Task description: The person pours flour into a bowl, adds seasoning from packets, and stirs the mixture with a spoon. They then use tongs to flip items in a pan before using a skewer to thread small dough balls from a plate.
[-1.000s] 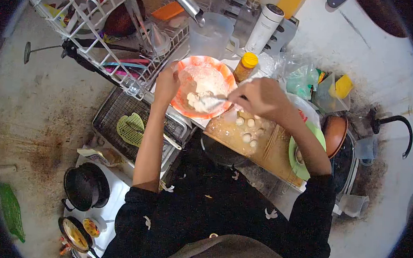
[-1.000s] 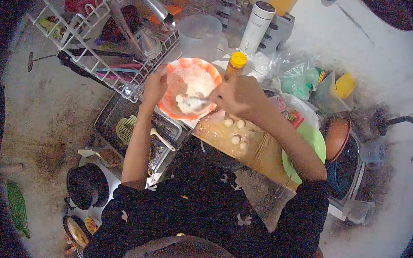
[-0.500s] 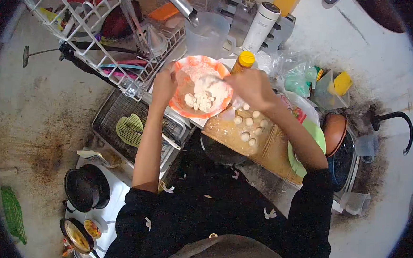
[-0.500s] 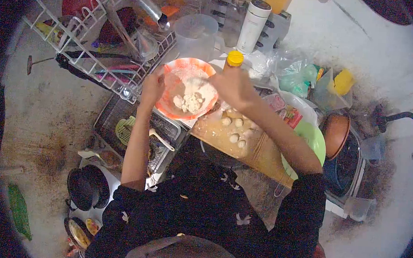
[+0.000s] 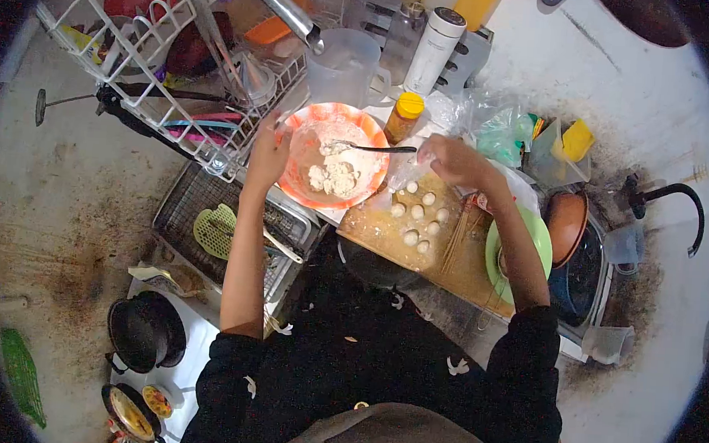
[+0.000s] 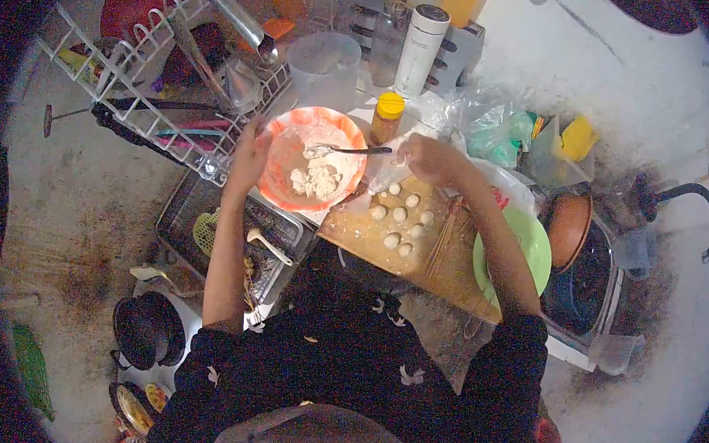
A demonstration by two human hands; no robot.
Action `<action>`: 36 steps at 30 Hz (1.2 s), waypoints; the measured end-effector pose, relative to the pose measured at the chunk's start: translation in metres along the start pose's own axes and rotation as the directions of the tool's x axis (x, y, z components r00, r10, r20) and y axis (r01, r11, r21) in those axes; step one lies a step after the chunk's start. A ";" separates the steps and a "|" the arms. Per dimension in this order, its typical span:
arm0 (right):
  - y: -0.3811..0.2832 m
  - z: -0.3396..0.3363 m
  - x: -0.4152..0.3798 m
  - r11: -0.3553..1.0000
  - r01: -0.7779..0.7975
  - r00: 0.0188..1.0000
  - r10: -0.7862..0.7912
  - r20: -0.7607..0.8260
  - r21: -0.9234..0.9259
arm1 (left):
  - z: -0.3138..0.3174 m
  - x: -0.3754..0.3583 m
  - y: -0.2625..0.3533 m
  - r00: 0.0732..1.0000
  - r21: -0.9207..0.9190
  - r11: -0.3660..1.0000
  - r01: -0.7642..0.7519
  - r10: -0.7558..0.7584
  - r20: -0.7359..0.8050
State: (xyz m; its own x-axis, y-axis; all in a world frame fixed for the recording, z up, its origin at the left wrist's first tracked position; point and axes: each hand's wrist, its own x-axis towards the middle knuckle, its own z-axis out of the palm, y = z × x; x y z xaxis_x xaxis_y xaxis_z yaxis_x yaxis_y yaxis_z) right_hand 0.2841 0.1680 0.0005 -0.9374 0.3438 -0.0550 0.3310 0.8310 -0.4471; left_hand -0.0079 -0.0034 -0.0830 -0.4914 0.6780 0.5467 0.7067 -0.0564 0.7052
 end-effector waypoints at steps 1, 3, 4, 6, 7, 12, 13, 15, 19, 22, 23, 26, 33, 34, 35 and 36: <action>0.001 0.002 -0.002 0.992 0.093 0.995 -0.089 0.047 -0.087 | -0.001 0.001 0.005 0.995 0.027 0.999 -0.037 0.039 -0.092; -0.013 0.009 -0.009 0.984 0.039 0.999 -0.040 -0.005 -0.174 | -0.005 0.004 0.023 0.990 0.018 0.997 -0.074 0.076 -0.122; -0.021 0.010 -0.011 0.967 -0.020 0.998 0.006 -0.056 -0.254 | -0.009 0.006 0.038 0.983 0.010 0.994 -0.106 0.107 -0.150; -0.007 0.021 -0.010 0.975 0.003 0.997 -0.021 -0.081 -0.224 | -0.013 0.008 0.076 0.997 -0.098 0.992 -0.076 0.078 0.014; 0.001 0.026 -0.008 0.980 0.032 0.993 -0.052 -0.101 -0.196 | -0.012 0.008 0.093 0.982 -0.197 0.980 -0.024 0.060 0.177; 0.020 -0.005 -0.021 0.987 -0.152 0.958 0.160 -0.240 0.049 | 0.009 0.007 0.151 0.864 -0.282 0.921 -0.268 0.359 0.353; 0.012 -0.019 -0.026 0.938 -0.281 0.930 0.318 -0.184 0.202 | 0.014 0.009 0.161 0.863 -0.285 0.920 -0.268 0.361 0.353; 0.003 -0.037 -0.037 0.970 -0.136 0.949 0.187 -0.255 0.203 | 0.027 0.015 0.179 0.845 -0.317 0.863 -0.394 0.476 0.245; -0.014 -0.064 -0.047 0.956 -0.112 0.955 0.178 -0.236 0.271 | 0.058 0.036 0.201 0.840 -0.360 0.825 -0.435 0.516 0.167; -0.022 -0.068 -0.048 0.993 0.044 0.934 -0.003 -0.358 0.106 | 0.070 0.057 0.207 0.843 -0.489 0.845 -0.215 0.413 0.343; -0.023 -0.067 -0.048 0.992 0.123 0.890 -0.117 -0.441 -0.016 | 0.071 0.063 0.204 0.841 -0.446 0.857 -0.257 0.426 0.334; -0.043 -0.061 -0.046 0.992 0.055 0.850 -0.106 -0.516 -0.114 | 0.057 0.070 0.209 0.881 -0.482 0.851 -0.210 0.378 0.283; -0.015 -0.009 -0.020 0.632 -0.058 0.933 0.310 -0.184 0.773 | 0.029 0.075 0.171 0.965 -0.624 0.781 0.003 0.161 0.206; -0.018 -0.007 -0.015 0.630 -0.056 0.936 0.304 -0.179 0.774 | 0.020 0.070 0.166 0.979 -0.692 0.717 0.083 0.071 0.191; -0.022 -0.005 -0.010 0.497 -0.001 0.921 0.338 -0.193 0.868 | 0.012 0.065 0.160 0.983 -0.754 0.639 0.154 -0.020 0.184; -0.028 -0.003 -0.005 0.352 0.060 0.906 0.375 -0.199 0.934 | 0.007 0.061 0.147 0.983 -0.751 0.642 0.154 -0.023 0.181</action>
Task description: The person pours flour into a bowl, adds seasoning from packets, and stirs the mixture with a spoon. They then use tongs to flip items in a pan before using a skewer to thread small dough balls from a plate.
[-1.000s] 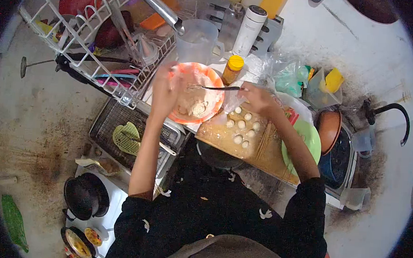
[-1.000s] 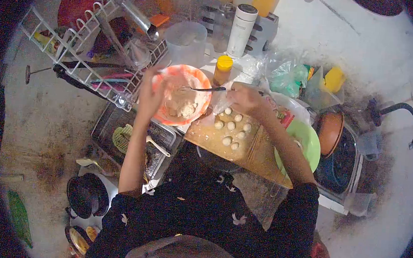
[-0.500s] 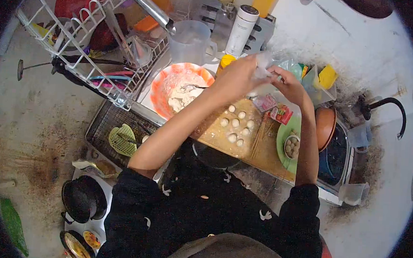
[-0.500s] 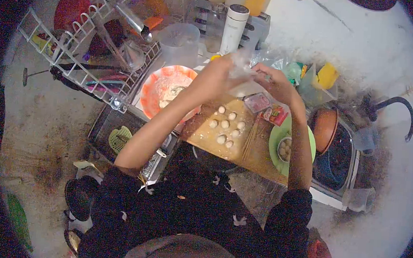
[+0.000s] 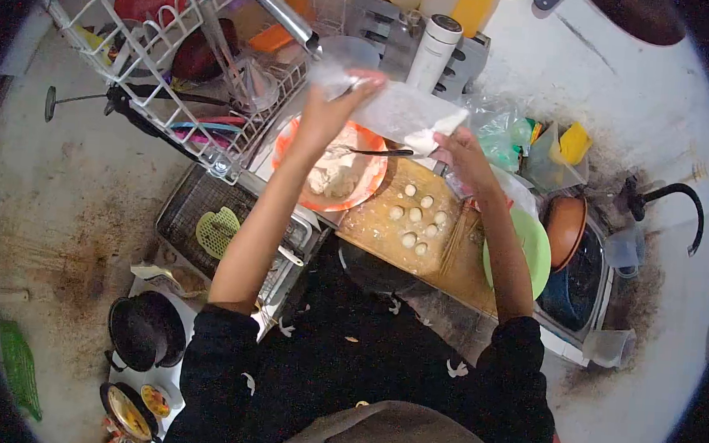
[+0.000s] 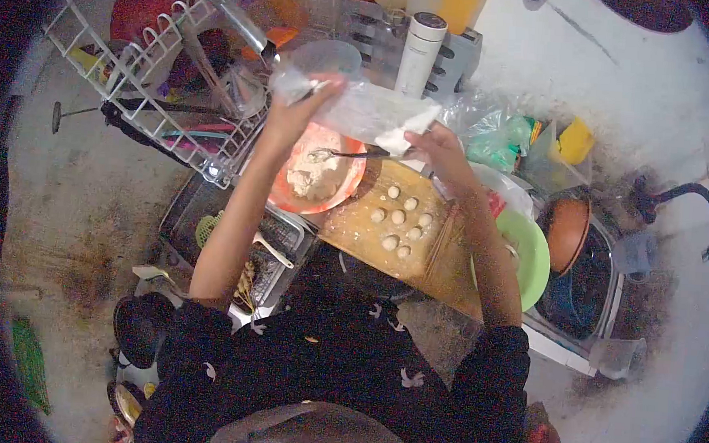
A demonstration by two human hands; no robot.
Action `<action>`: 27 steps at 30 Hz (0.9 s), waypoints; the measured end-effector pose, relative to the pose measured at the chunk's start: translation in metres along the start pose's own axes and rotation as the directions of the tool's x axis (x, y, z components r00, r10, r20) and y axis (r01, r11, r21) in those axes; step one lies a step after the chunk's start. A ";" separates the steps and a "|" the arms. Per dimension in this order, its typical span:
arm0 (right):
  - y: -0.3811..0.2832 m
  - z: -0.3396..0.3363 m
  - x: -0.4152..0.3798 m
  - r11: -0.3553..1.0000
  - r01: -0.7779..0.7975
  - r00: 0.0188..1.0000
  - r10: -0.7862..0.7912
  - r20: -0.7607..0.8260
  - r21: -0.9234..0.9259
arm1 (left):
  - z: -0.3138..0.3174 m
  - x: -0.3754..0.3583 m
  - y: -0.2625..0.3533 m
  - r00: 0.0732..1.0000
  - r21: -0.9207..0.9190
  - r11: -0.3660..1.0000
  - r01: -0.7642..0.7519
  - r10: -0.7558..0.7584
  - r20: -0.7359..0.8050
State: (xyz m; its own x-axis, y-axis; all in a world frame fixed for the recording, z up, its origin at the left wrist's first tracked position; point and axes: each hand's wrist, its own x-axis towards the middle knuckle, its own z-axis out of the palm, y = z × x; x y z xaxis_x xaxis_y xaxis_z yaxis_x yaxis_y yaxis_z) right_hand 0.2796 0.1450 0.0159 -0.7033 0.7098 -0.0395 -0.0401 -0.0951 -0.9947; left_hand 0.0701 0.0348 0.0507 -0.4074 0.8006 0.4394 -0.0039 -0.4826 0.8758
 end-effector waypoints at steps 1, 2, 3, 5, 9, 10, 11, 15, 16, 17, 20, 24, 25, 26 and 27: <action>-0.006 0.012 0.000 1.000 -0.001 1.000 0.001 0.006 0.002 | -0.014 -0.006 -0.009 0.999 0.070 0.997 0.036 -0.035 -0.018; -0.014 0.026 -0.001 1.000 -0.009 1.000 0.009 0.000 0.003 | -0.027 -0.010 -0.018 0.997 0.139 0.988 0.074 -0.070 -0.037; -0.020 0.036 -0.003 1.000 -0.020 1.000 0.020 -0.006 0.005 | -0.036 -0.017 -0.016 0.997 0.142 0.987 0.077 -0.072 -0.042; -0.022 0.048 -0.003 0.994 0.072 0.993 -0.063 0.104 -0.088 | -0.053 -0.032 -0.012 0.969 0.225 0.942 0.248 -0.239 -0.065; -0.026 0.051 0.001 0.883 0.182 0.965 -0.077 0.250 -0.433 | -0.080 -0.053 -0.023 0.972 0.332 0.913 0.237 -0.225 -0.073; -0.028 0.054 0.001 0.883 0.181 0.964 -0.073 0.255 -0.433 | -0.084 -0.057 -0.025 0.969 0.313 0.917 0.246 -0.228 -0.092; -0.032 0.059 0.000 0.889 0.153 0.979 -0.077 0.189 -0.432 | -0.085 -0.061 -0.027 0.968 0.313 0.917 0.249 -0.229 -0.098; -0.029 0.062 0.007 0.756 0.253 0.966 -0.234 0.111 -0.604 | -0.083 -0.071 -0.027 0.965 0.404 0.877 0.259 -0.253 -0.070; -0.031 0.064 0.006 0.756 0.251 0.966 -0.231 0.112 -0.605 | -0.079 -0.071 -0.021 0.978 0.428 0.882 0.198 -0.208 -0.025; -0.034 0.067 0.005 0.651 0.249 0.960 -0.266 0.091 -0.717 | -0.077 -0.071 -0.017 0.987 0.449 0.883 0.135 -0.162 0.022; -0.032 0.076 0.005 0.455 0.303 0.906 -0.411 0.104 -0.837 | -0.075 -0.074 -0.011 0.985 0.499 0.855 0.141 -0.172 0.018; -0.033 0.084 0.009 0.285 0.380 0.819 -0.545 0.177 -0.880 | -0.077 -0.074 -0.016 0.983 0.443 0.881 0.167 -0.185 -0.003; -0.031 0.085 0.010 0.285 0.380 0.819 -0.545 0.177 -0.880 | -0.078 -0.074 -0.017 0.982 0.456 0.872 0.177 -0.184 -0.030; -0.029 0.085 0.011 0.251 0.407 0.802 -0.558 0.213 -0.878 | -0.078 -0.074 -0.018 0.982 0.467 0.864 0.188 -0.182 -0.057; -0.028 0.086 0.012 0.216 0.434 0.784 -0.568 0.249 -0.875 | -0.080 -0.074 -0.023 0.982 0.466 0.864 0.188 -0.182 -0.059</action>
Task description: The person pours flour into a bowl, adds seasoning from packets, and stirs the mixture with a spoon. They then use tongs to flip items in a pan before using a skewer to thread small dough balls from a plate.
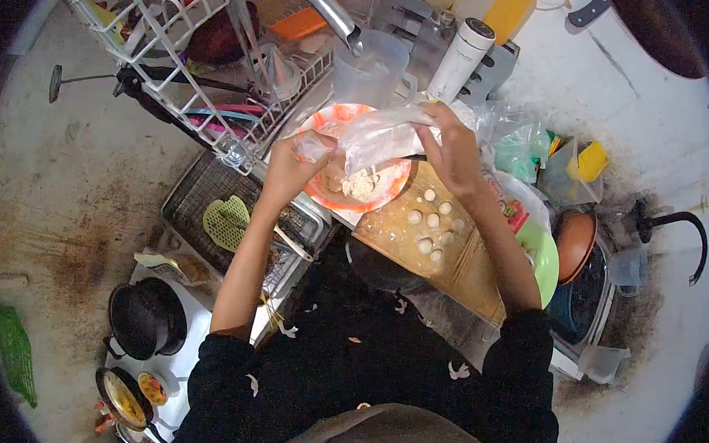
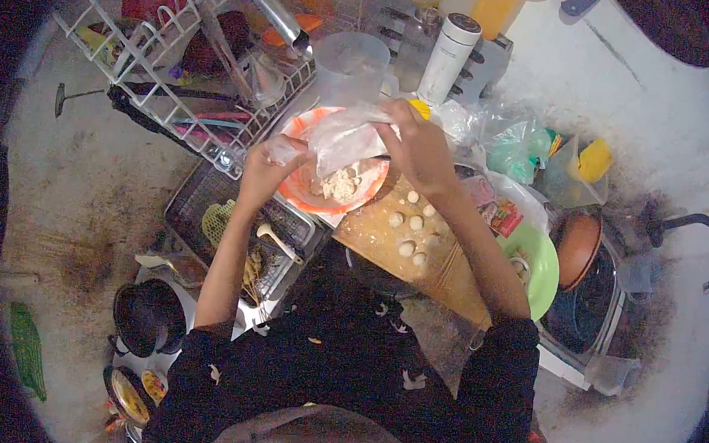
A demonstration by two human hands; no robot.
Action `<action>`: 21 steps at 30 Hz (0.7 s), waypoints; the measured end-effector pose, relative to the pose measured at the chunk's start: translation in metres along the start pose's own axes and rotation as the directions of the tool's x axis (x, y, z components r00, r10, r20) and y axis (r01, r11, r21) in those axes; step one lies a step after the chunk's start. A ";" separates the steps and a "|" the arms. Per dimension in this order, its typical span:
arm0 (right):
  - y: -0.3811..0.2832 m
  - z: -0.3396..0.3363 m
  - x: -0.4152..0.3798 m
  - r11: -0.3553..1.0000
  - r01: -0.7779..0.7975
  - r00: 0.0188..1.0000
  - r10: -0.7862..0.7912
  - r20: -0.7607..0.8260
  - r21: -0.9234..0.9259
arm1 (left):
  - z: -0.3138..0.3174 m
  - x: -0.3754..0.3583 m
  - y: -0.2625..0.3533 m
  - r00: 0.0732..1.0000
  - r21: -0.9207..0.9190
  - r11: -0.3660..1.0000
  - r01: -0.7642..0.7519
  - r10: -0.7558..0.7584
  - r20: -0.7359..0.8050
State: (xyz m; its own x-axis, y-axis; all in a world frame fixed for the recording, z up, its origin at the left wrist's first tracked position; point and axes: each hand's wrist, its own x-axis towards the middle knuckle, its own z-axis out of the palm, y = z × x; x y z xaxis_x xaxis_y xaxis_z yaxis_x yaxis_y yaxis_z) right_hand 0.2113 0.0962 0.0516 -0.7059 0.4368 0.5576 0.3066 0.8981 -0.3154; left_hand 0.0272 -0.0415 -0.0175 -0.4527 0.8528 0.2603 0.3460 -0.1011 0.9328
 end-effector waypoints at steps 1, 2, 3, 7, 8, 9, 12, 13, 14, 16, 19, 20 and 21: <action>-0.002 0.000 0.000 1.000 0.001 1.000 -0.001 0.002 0.000 | 0.001 0.002 -0.007 0.999 0.008 0.999 -0.033 0.033 0.011; -0.005 -0.002 0.001 1.000 -0.005 1.000 0.004 0.024 0.029 | 0.001 0.003 -0.011 0.998 0.017 0.998 -0.066 0.066 0.022; -0.008 -0.004 0.003 0.998 -0.012 0.999 0.009 0.047 0.057 | 0.002 0.003 -0.010 0.998 0.017 0.998 -0.065 0.064 0.020; -0.014 -0.011 0.008 0.999 0.019 0.995 -0.024 0.097 0.051 | 0.006 0.003 -0.004 0.988 0.101 0.988 -0.121 0.129 -0.086; -0.018 -0.013 0.010 0.998 0.042 0.995 -0.046 0.090 0.039 | 0.006 0.004 -0.004 0.985 0.170 0.973 -0.155 0.166 -0.048; -0.021 -0.015 0.012 0.997 0.067 0.994 -0.069 0.083 0.026 | 0.007 0.006 -0.008 0.985 0.170 0.973 -0.155 0.165 -0.049; -0.019 -0.018 0.015 0.994 0.103 0.990 -0.097 0.106 -0.047 | 0.011 0.007 -0.016 0.982 0.203 0.963 -0.177 0.186 -0.026; -0.020 -0.019 0.015 0.994 0.101 0.990 -0.096 0.106 -0.048 | 0.012 0.006 -0.012 0.985 0.218 0.963 -0.157 0.169 -0.038; -0.020 -0.019 0.015 0.994 0.090 0.990 -0.082 0.113 -0.065 | 0.012 0.005 -0.010 0.987 0.231 0.963 -0.138 0.153 -0.051; -0.020 -0.019 0.015 0.993 0.078 0.991 -0.068 0.119 -0.083 | 0.011 0.006 -0.011 0.986 0.246 0.957 -0.151 0.163 -0.029; -0.021 -0.014 0.015 0.991 0.103 0.993 -0.098 0.059 -0.084 | 0.007 0.005 -0.012 0.984 0.283 0.945 -0.163 0.176 -0.022; -0.021 -0.012 0.015 0.992 0.120 0.993 -0.119 0.021 -0.042 | 0.007 0.005 -0.013 0.983 0.303 0.939 -0.163 0.182 -0.035; -0.022 -0.010 0.015 0.990 0.139 0.990 -0.139 -0.017 -0.001 | 0.006 0.006 -0.016 0.982 0.304 0.938 -0.164 0.183 -0.035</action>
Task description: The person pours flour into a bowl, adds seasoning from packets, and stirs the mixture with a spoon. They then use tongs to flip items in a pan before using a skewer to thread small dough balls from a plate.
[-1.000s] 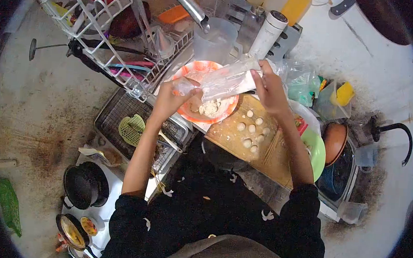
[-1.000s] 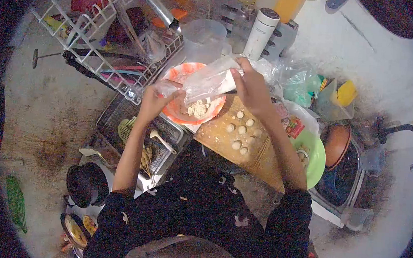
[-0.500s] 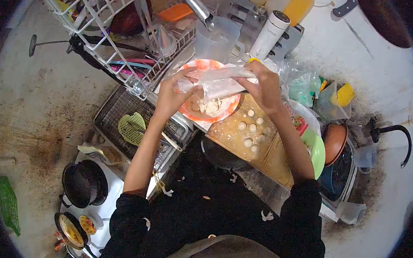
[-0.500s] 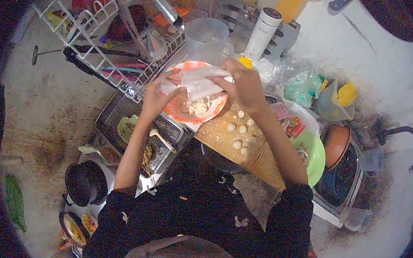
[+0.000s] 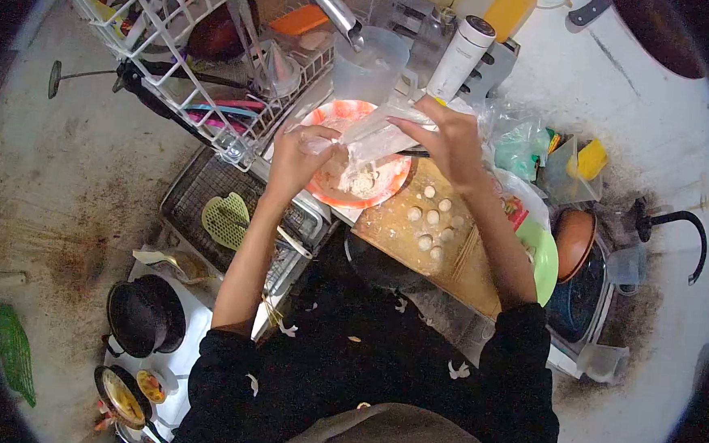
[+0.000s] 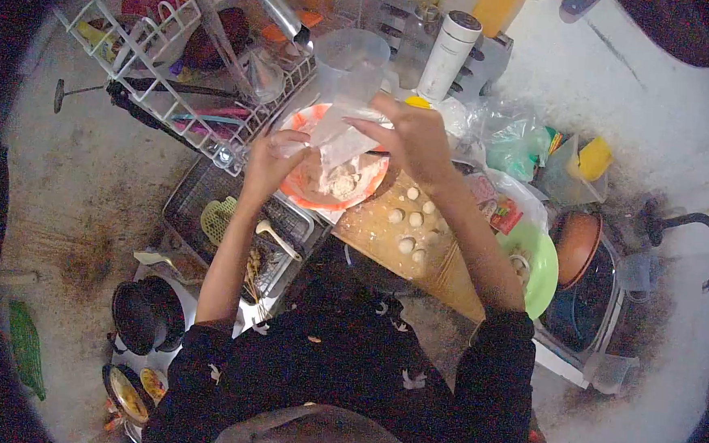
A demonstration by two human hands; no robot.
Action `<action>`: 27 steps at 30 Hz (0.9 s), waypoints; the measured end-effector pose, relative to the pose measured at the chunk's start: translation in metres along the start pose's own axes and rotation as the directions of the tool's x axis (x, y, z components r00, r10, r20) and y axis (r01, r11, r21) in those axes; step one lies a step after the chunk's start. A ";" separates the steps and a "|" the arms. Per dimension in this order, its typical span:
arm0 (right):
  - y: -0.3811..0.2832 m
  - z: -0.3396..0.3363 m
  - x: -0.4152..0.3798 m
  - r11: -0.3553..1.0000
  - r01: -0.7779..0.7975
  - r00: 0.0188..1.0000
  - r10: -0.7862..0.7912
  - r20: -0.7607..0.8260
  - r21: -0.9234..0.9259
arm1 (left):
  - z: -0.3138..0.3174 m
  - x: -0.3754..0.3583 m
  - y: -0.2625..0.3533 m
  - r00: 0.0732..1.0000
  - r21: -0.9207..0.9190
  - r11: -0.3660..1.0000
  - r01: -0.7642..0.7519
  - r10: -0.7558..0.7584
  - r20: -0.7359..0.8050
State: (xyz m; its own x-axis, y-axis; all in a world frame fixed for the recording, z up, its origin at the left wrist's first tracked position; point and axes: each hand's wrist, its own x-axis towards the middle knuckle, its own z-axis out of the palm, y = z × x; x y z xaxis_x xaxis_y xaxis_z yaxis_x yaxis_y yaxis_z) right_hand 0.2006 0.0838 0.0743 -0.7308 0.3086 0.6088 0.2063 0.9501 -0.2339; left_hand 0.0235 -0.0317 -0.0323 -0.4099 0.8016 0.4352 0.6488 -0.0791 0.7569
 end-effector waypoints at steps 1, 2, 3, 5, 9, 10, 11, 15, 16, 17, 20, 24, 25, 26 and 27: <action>0.001 0.003 0.000 1.000 0.001 1.000 -0.001 -0.001 0.001 | 0.001 0.001 -0.006 1.000 0.019 1.000 0.007 -0.007 -0.016; 0.002 0.006 -0.001 0.999 0.034 0.999 -0.035 -0.014 -0.032 | 0.001 0.001 -0.010 0.999 0.040 0.999 0.016 -0.014 -0.033; 0.003 0.009 -0.001 0.996 0.067 0.997 -0.069 -0.025 -0.066 | -0.001 0.002 -0.008 0.999 0.041 0.999 0.017 -0.015 -0.034; 0.004 0.014 -0.002 0.998 0.036 0.999 -0.036 -0.012 -0.047 | -0.006 0.005 -0.002 0.999 0.025 0.999 0.041 -0.041 -0.017; 0.004 0.017 -0.005 0.998 -0.020 1.000 0.019 -0.022 -0.058 | -0.006 0.007 -0.009 0.999 -0.010 0.999 0.045 -0.045 -0.013; 0.004 0.018 -0.008 0.998 -0.021 1.000 0.019 -0.023 -0.059 | -0.005 0.007 -0.008 0.999 0.015 0.999 0.040 -0.040 -0.008; 0.003 0.020 -0.011 0.999 0.018 0.999 -0.020 -0.047 -0.028 | -0.005 0.008 -0.007 0.999 0.039 0.999 0.034 -0.034 -0.002; 0.013 0.011 -0.016 0.986 -0.086 0.996 0.086 -0.008 -0.144 | -0.003 0.011 0.004 0.999 0.078 0.997 -0.023 0.021 0.025; 0.015 0.009 -0.019 0.986 -0.087 0.996 0.087 -0.008 -0.144 | -0.001 0.012 0.006 0.998 -0.016 1.000 0.020 -0.020 0.054; 0.017 0.007 -0.023 0.975 -0.183 0.983 0.181 -0.029 -0.129 | 0.000 0.014 0.008 0.995 -0.108 0.992 0.066 -0.057 0.085; 0.022 -0.002 -0.036 0.914 -0.405 0.913 0.404 -0.049 -0.010 | 0.005 0.020 0.018 0.993 -0.189 0.981 -0.032 0.053 0.106; 0.046 -0.001 -0.071 0.805 -0.479 0.859 0.511 0.000 0.351 | 0.004 0.034 0.033 0.977 -0.047 0.997 -0.055 0.064 0.202; 0.057 0.004 -0.084 0.804 -0.481 0.858 0.514 -0.002 0.350 | 0.001 0.039 0.047 0.973 -0.121 0.992 -0.046 0.071 0.219; 0.069 0.009 -0.099 0.675 -0.580 0.770 0.637 0.036 0.456 | 0.000 0.044 0.059 0.969 -0.194 0.980 -0.034 0.080 0.235; 0.077 0.007 -0.109 0.522 -0.653 0.666 0.741 0.088 0.548 | 0.006 0.048 0.069 0.968 -0.197 0.980 -0.037 0.084 0.238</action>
State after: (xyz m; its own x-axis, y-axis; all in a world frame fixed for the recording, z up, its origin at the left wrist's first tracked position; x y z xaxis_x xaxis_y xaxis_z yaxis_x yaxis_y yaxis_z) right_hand 0.2912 0.1231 -0.0155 -0.3913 0.9053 0.1653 0.2285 0.2696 -0.9355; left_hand 0.0525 0.0052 0.0383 -0.1897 0.9098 0.3691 0.5242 -0.2240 0.8216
